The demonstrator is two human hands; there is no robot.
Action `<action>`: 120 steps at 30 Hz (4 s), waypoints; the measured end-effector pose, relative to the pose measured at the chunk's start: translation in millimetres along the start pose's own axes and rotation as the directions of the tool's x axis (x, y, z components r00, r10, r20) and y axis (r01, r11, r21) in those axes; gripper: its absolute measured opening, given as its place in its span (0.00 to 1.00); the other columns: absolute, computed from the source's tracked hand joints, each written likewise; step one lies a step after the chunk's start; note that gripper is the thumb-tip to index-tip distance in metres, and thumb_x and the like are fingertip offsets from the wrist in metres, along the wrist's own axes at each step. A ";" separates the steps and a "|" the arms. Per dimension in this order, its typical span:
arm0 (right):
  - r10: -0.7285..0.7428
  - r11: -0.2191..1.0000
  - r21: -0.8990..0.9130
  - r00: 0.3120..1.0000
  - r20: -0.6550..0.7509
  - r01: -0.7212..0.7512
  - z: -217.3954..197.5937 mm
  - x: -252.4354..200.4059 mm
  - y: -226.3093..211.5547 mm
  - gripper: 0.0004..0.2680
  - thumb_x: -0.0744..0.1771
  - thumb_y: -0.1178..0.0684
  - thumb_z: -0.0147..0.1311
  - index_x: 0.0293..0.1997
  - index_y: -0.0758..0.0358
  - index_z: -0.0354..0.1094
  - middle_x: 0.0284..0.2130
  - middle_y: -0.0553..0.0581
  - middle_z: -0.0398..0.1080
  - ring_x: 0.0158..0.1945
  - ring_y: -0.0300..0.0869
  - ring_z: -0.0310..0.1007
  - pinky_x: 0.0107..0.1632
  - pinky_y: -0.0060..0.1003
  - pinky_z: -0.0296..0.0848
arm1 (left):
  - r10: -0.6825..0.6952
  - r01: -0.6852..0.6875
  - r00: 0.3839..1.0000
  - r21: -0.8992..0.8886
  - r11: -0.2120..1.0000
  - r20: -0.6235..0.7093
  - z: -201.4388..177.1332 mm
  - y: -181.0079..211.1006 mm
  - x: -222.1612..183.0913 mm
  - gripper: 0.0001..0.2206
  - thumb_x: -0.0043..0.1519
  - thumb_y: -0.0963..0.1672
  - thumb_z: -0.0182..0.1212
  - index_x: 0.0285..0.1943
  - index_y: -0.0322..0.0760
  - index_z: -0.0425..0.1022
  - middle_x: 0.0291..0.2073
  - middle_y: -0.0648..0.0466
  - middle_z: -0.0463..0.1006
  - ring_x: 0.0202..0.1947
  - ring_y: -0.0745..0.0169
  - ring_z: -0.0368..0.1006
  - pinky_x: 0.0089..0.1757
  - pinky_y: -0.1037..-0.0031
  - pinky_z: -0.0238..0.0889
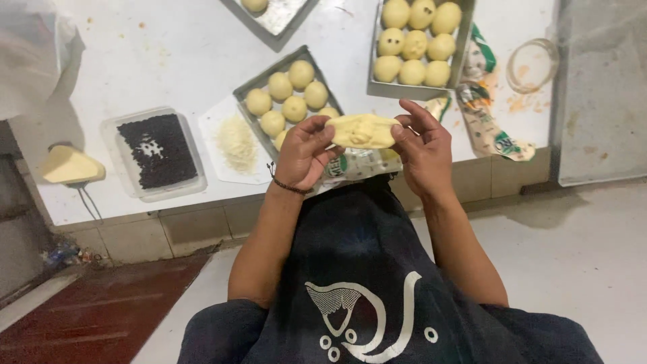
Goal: Shaping and filling dough into balls and arranging them in baking trays
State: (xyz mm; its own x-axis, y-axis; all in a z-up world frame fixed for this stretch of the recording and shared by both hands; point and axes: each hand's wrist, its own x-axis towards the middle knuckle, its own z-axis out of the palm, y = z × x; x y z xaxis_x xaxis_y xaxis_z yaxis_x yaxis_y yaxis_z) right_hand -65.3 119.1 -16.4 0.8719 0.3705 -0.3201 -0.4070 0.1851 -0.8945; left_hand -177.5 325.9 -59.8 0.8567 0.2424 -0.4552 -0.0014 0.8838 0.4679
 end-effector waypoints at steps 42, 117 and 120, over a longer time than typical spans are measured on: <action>-0.370 0.852 -0.278 0.885 0.281 0.444 106.0 -40.0 -12.8 0.24 0.62 0.72 0.66 0.65 0.79 0.60 0.36 0.74 0.77 0.40 0.54 0.80 0.46 0.47 0.82 | 0.122 -0.359 0.920 0.681 0.638 0.371 10.4 106.6 -42.7 0.24 0.55 0.37 0.77 0.61 0.29 0.76 0.55 0.46 0.73 0.41 0.65 0.72 0.39 0.80 0.75; -0.617 0.785 0.182 0.717 0.324 0.592 183.0 -54.3 -12.9 0.23 0.69 0.28 0.47 0.54 0.60 0.58 0.60 0.66 0.61 0.66 0.53 0.64 0.70 0.47 0.64 | 0.485 -0.832 0.553 0.420 0.361 0.678 63.5 118.8 -100.1 0.08 0.58 0.43 0.76 0.41 0.33 0.83 0.53 0.40 0.70 0.37 0.53 0.78 0.43 0.62 0.77; -0.702 0.712 0.240 0.667 0.250 0.660 178.5 -47.2 -10.0 0.22 0.67 0.30 0.48 0.56 0.59 0.62 0.60 0.72 0.62 0.68 0.65 0.61 0.65 0.52 0.68 | 0.568 -0.815 0.577 0.458 0.355 0.587 69.1 121.8 -105.3 0.03 0.59 0.40 0.73 0.40 0.36 0.85 0.36 0.47 0.81 0.35 0.49 0.84 0.37 0.68 0.77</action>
State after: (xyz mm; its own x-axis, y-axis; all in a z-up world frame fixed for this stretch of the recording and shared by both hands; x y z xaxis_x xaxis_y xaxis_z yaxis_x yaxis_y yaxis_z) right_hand -151.0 262.3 63.4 0.7993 0.3444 0.4924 0.2202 0.5945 -0.7733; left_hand -232.2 380.4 97.5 0.7962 0.4068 0.4478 -0.4629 -0.0669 0.8839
